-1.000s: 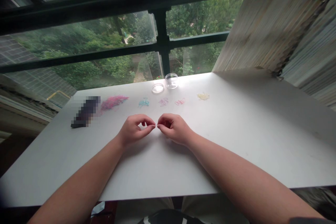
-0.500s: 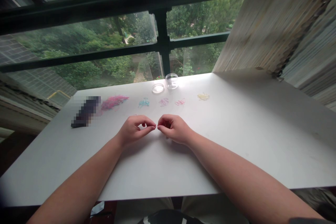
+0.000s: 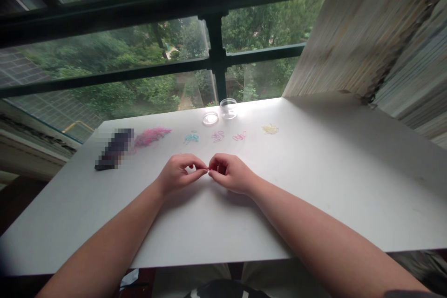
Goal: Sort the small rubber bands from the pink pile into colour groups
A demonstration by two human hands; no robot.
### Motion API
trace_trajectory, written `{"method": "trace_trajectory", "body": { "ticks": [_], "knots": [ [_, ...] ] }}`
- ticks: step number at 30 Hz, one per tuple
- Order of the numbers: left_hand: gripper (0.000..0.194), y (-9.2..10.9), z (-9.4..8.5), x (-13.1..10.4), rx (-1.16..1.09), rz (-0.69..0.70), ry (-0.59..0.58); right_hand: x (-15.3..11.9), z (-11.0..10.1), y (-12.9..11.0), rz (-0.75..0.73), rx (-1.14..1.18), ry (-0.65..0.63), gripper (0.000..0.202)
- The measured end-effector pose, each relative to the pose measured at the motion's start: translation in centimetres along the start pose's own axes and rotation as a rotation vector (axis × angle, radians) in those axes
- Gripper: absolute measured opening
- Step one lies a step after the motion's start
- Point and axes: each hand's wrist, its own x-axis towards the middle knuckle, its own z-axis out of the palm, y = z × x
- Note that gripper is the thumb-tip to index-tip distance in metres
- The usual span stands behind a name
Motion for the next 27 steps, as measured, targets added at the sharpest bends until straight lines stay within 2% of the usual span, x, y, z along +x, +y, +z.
{"method": "trace_trajectory", "body": {
  "ticks": [11,27],
  "knots": [
    [0.011,0.11,0.16,-0.05,0.018,-0.016,0.006,-0.06,0.18,-0.33,-0.038,-0.108,0.061,0.009],
    [0.007,0.24,-0.29,-0.05,-0.023,-0.034,-0.088,-0.03,-0.18,-0.22,0.036,-0.013,-0.047,0.012]
  ]
}}
